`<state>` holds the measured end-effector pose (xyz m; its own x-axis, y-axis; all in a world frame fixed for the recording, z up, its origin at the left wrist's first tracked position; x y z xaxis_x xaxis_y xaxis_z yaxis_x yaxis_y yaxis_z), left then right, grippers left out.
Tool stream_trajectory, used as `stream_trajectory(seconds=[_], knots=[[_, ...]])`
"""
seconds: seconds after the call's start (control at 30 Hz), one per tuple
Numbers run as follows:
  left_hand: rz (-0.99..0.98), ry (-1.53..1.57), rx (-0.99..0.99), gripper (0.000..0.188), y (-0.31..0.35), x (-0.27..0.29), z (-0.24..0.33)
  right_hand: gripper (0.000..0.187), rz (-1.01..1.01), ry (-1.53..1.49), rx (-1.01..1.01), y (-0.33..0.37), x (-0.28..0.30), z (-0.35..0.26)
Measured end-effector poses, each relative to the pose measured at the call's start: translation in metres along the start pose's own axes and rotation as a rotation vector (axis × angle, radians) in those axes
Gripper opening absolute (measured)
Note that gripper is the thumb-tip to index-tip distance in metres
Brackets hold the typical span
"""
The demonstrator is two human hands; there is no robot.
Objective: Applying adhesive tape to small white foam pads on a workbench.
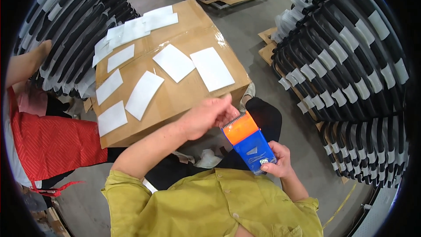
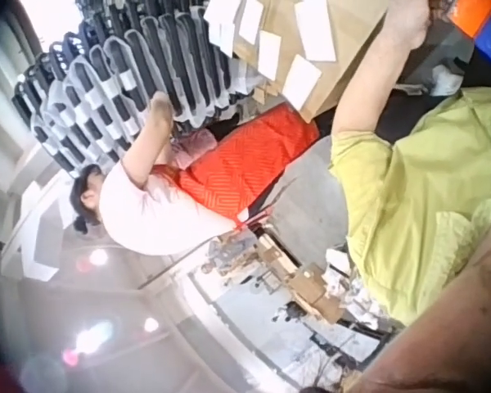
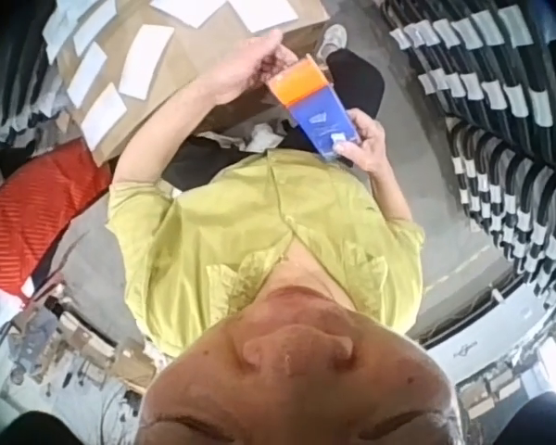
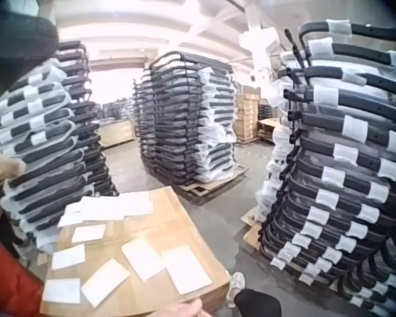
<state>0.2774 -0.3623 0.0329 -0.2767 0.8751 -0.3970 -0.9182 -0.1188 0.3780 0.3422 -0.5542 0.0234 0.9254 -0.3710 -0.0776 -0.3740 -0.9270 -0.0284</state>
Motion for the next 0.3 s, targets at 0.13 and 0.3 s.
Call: stream_trajectory(seconds=[0.13,0.3], knots=[[-0.004,-0.037,-0.019,0.031,0.003,0.006,0.011,0.035,-0.018,-0.071,-0.045,-0.004,-0.006,-0.005],[0.161,-0.353,-0.108,0.023,-0.009,0.028,0.012,0.037,0.084,-0.113,-0.202,-0.008,-0.023,-0.009]])
Point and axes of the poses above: each hand's wrist, its own y-axis away from the middle knuckle, its own x-axis out of the back of the hand, z = x × y, the point moved 6 cm from there along -y, towards the middle knuckle, and after that the axes turned 3 degrees about -x, right-handed, at the moved point
